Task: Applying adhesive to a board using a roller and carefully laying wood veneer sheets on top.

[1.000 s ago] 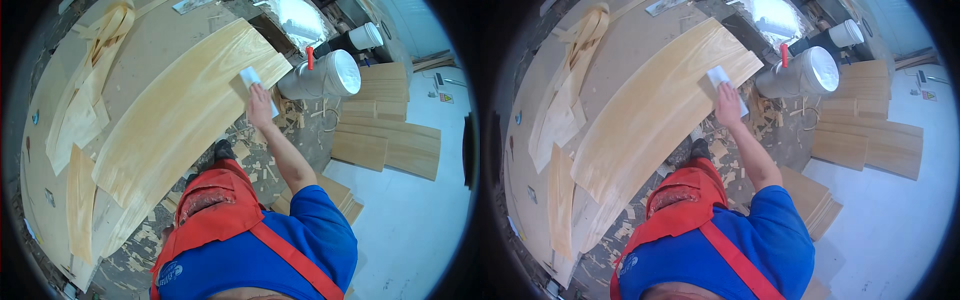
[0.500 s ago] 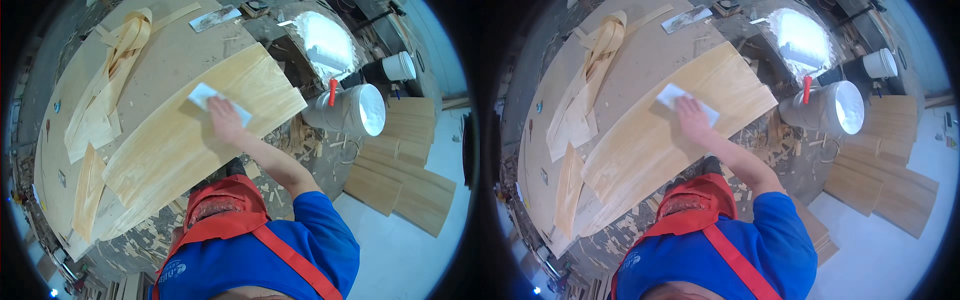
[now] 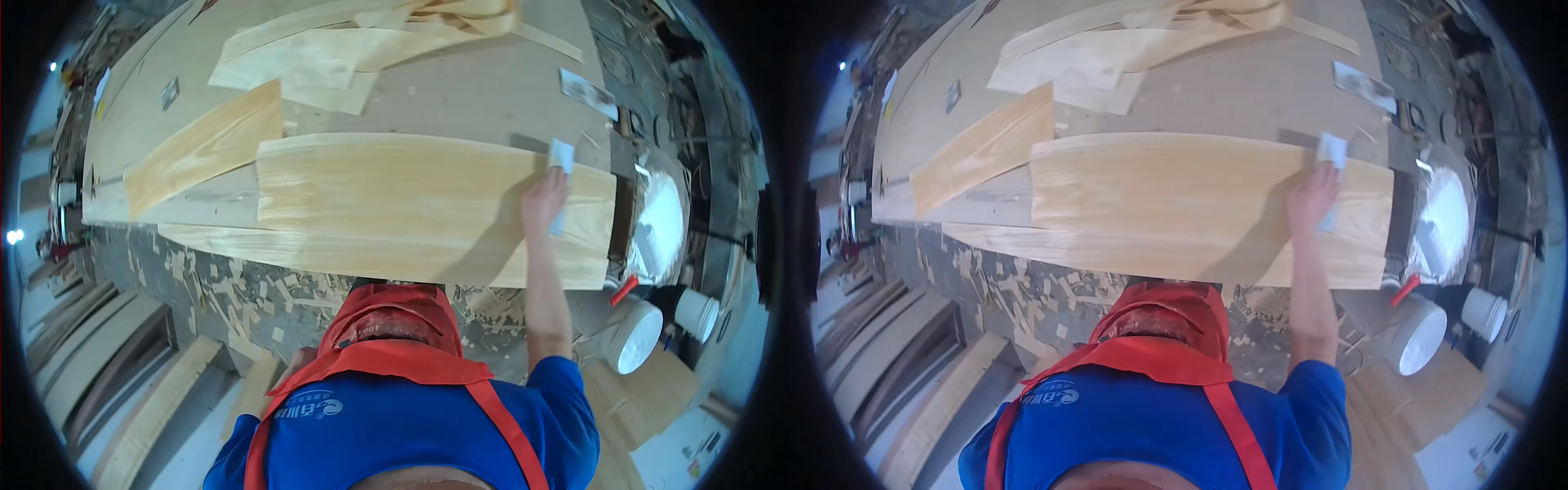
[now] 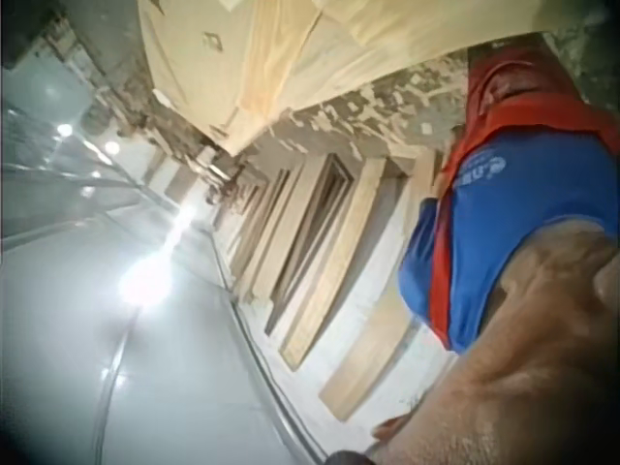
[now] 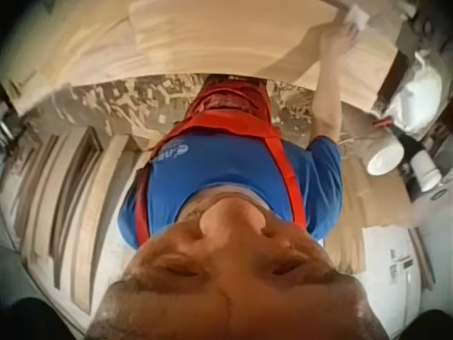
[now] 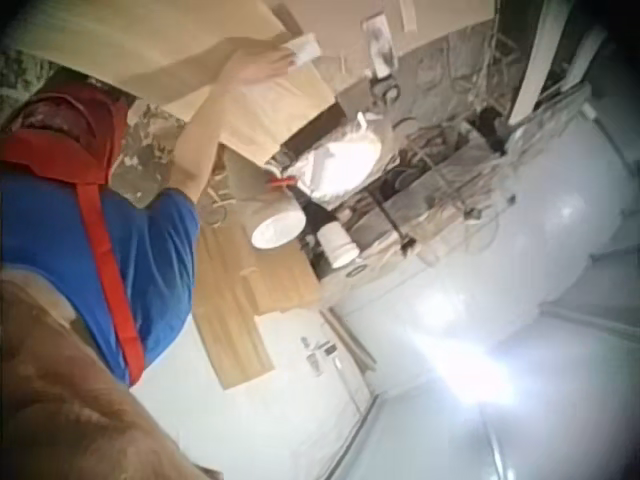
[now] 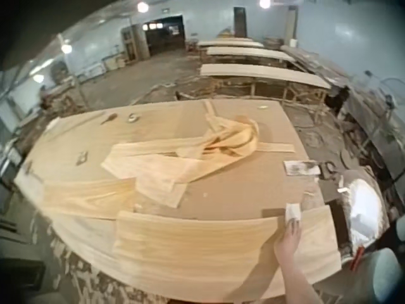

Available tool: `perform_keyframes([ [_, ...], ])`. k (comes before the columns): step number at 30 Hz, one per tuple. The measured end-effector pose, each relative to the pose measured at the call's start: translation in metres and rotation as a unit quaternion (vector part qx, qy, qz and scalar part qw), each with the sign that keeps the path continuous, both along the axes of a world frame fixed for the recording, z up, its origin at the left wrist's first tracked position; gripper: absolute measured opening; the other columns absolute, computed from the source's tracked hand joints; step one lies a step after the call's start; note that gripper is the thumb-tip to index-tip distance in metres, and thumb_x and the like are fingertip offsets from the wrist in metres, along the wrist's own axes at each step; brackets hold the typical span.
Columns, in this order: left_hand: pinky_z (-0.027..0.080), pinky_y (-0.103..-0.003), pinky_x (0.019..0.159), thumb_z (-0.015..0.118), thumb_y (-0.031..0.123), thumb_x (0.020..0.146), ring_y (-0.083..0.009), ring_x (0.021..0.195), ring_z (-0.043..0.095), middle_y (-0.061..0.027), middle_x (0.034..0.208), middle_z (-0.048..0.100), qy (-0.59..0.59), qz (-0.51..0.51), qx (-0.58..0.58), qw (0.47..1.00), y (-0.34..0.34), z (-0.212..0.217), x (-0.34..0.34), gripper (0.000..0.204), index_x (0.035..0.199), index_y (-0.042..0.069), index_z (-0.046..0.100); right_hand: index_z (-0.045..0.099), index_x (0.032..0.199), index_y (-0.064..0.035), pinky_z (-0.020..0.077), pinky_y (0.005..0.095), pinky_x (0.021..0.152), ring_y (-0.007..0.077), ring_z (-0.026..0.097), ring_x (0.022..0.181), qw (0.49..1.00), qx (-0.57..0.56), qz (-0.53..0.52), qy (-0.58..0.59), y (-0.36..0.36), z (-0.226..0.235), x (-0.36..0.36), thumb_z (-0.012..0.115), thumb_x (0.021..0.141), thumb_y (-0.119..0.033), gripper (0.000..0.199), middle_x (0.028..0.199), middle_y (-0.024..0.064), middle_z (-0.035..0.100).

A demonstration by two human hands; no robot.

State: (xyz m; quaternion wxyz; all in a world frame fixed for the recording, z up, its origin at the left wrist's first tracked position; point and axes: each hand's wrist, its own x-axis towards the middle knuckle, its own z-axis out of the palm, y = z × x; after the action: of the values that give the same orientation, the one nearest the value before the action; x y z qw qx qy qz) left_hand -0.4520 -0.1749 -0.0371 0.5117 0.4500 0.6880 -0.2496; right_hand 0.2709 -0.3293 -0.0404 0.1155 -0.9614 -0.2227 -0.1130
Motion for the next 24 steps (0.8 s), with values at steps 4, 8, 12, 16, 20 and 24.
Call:
perform_keyframes([
  [4,0.059,-0.042,0.069,0.057,0.042,0.101,-0.0292,0.084,0.074,-0.0202,0.103,0.073,-0.011,-0.054,-0.039,0.998,0.033,0.03,0.031,0.051,0.126,-0.003,0.061,0.048,0.146,0.0046,0.0246,0.0591,0.123,0.0426,0.035,0.149,0.984,0.03,0.175,0.007,0.129,-0.001,-0.119,0.056,0.093,-0.016,0.057,0.155,0.0249,0.044],
  [8,0.059,-0.041,0.069,0.057,0.042,0.101,-0.028,0.084,0.074,-0.0193,0.103,0.073,-0.048,-0.005,-0.037,0.998,0.049,0.021,-0.002,0.051,0.126,-0.003,0.061,0.048,0.145,0.0046,0.0235,0.0573,0.124,0.0419,0.035,0.149,0.962,0.031,0.268,0.051,0.251,-0.003,-0.213,0.058,0.09,-0.017,0.06,0.155,0.0235,0.045],
  [12,0.059,-0.038,0.068,0.056,0.043,0.102,-0.024,0.084,0.074,-0.0169,0.104,0.074,-0.088,0.151,-0.003,0.985,0.044,-0.011,-0.062,0.051,0.125,-0.002,0.062,0.051,0.141,0.0054,0.0243,0.0558,0.124,0.0415,0.036,0.149,0.94,0.042,0.333,0.057,0.342,0.002,-0.282,0.052,0.093,-0.014,0.052,0.153,0.023,0.047],
  [16,0.059,-0.042,0.068,0.055,0.049,0.102,-0.0242,0.085,0.074,-0.0121,0.102,0.075,-0.12,-0.099,-0.033,0.987,0.072,-0.043,-0.072,0.053,0.126,0.002,0.063,0.052,0.141,0.0027,0.0289,0.052,0.123,0.0398,0.038,0.147,0.908,0.103,0.329,0.237,0.382,0.008,-0.304,0.05,0.092,-0.01,0.05,0.152,0.0214,0.049],
  [20,0.059,-0.043,0.069,0.054,0.049,0.102,-0.0255,0.085,0.074,-0.0129,0.101,0.075,-0.165,-0.184,-0.044,0.968,0.108,-0.075,-0.014,0.052,0.124,0.002,0.064,0.051,0.142,0.0004,0.0325,0.0508,0.121,0.0376,0.043,0.144,0.873,0.097,0.456,0.142,0.369,0.04,-0.295,0.053,0.09,-0.011,0.053,0.15,0.0191,0.051],
  [24,0.059,-0.043,0.07,0.054,0.048,0.102,-0.0269,0.085,0.073,-0.0138,0.101,0.075,-0.184,-0.236,-0.027,0.954,0.119,-0.084,0.031,0.052,0.122,0.002,0.065,0.051,0.143,-0.0014,0.0328,0.0516,0.12,0.0353,0.044,0.144,0.868,0.061,0.49,0.05,0.307,0.083,-0.199,0.056,0.088,-0.012,0.055,0.149,0.017,0.051],
])
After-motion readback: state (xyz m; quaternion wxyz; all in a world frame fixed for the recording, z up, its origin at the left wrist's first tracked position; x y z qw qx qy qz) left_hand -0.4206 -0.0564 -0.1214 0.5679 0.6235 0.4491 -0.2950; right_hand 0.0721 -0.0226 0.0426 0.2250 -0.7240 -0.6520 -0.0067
